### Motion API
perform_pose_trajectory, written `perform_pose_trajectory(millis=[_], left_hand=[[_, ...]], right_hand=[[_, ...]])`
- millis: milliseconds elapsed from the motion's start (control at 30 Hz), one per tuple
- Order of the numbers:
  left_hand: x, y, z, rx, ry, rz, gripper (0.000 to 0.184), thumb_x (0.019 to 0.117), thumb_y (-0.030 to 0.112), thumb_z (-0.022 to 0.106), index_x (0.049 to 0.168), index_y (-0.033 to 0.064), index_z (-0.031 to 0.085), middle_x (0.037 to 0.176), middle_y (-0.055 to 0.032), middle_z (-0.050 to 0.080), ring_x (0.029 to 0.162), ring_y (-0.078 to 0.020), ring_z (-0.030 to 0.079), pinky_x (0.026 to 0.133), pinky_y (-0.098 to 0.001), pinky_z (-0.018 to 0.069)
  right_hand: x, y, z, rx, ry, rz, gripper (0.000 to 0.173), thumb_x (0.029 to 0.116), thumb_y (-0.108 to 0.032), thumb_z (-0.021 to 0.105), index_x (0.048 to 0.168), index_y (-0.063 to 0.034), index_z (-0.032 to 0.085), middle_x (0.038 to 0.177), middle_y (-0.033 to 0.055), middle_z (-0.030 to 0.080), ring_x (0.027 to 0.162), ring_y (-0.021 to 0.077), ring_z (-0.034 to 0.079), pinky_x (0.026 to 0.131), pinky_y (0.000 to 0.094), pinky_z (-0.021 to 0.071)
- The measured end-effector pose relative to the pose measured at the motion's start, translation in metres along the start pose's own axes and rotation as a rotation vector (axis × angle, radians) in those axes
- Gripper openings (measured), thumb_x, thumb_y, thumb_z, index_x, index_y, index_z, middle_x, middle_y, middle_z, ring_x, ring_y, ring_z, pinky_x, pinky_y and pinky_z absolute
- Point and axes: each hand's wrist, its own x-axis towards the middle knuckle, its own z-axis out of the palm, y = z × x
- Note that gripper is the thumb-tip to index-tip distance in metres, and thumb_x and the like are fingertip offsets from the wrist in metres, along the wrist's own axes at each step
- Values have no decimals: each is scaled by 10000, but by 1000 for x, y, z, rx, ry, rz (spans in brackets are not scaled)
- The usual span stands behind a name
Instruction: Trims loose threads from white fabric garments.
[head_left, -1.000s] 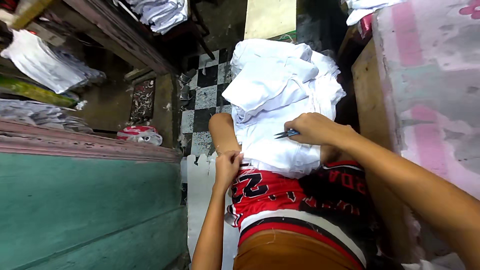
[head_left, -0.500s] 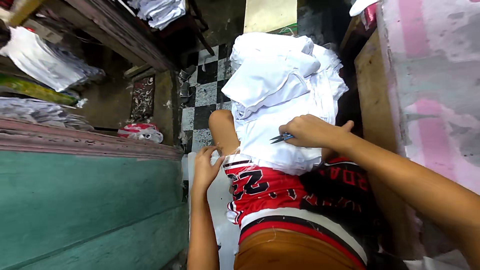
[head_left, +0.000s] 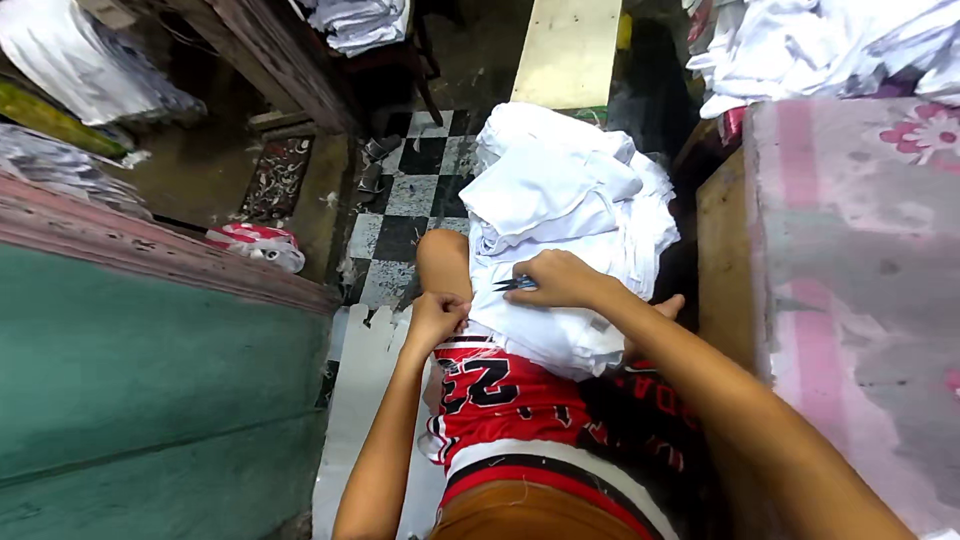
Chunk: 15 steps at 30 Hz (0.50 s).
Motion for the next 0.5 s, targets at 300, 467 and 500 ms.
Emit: perform_pose_trajectory(millis=[300,467,500], left_hand=[[2,4,-16,239,-149,145,272,1049,139,577,918,-77,678,851,-211,652,837,-326,635,812,-533,499],[3,6,-25,204,-224,123,286,1064,130,546,923,-86,669,854,-191,626,824,-282,595,801,-487,474],[2,6,-26,192,-221,117,284,1063,129,548,913,-83,663,841,-182,615,813,-272,584,788,-480,467]], right_hand=[[5,-37,10,9,-51,153,451,1004,-470,596,1012,-26,671,837,172,669,859,378,675,712,585,489],[-1,-49,26,193,-53,306,425,1041,-404,568,1096,10,649,927,195,683,940,372,673,815,583,499],[-3,-52,30,222,-36,333,417,1042,-388,568,1102,16,649,931,195,684,940,366,673,824,572,502]])
